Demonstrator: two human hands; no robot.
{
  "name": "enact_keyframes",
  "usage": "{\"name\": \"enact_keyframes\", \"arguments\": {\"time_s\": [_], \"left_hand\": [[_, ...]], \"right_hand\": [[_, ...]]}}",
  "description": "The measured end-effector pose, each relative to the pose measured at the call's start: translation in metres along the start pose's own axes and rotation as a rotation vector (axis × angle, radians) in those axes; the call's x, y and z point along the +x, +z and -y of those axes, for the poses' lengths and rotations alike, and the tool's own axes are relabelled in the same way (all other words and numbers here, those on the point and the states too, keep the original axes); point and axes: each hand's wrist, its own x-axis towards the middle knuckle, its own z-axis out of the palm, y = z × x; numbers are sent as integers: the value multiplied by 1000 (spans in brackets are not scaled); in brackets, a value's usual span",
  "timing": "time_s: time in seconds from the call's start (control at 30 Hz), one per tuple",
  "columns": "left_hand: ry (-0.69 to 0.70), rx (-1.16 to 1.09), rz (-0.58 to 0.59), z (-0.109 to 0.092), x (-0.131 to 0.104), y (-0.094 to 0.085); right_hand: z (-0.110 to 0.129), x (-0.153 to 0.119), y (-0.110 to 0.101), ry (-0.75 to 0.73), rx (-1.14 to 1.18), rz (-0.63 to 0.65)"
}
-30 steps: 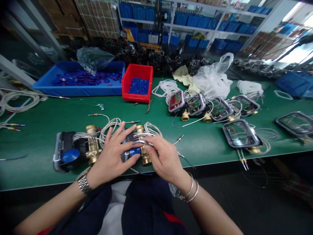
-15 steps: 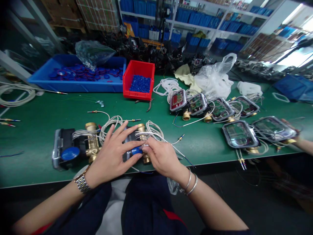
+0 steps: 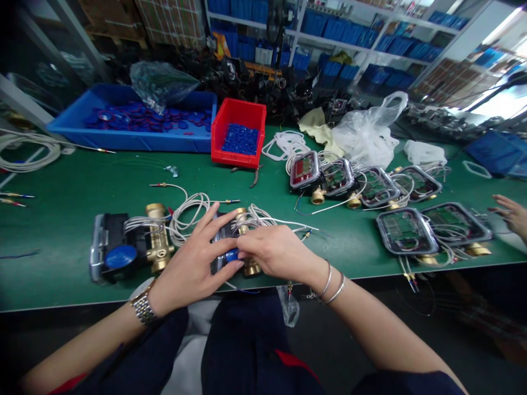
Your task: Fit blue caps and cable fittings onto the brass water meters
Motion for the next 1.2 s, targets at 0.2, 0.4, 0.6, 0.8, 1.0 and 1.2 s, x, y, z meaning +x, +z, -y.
{"name": "enact_keyframes", "arguments": {"time_s": [0.2, 0.4, 0.6, 0.8, 1.0, 1.2], "left_hand": [[3, -16, 15, 0, 1, -1], [-9, -82, -57, 1, -2, 10], [-20, -61, -142, 1, -3, 22], [-34, 13, -183, -2, -1, 26], [-28, 54, -202, -2, -4, 26], [-51, 90, -198, -5, -6, 23]], "right_hand": [[-2, 2, -1, -67, -134, 98], [34, -5, 16, 291, -218, 103], [58, -2, 24, 516, -280, 61], [44, 0, 11, 425, -183, 109], [60, 1, 19, 525, -315, 39], [68, 0, 30, 582, -287, -69]]}}
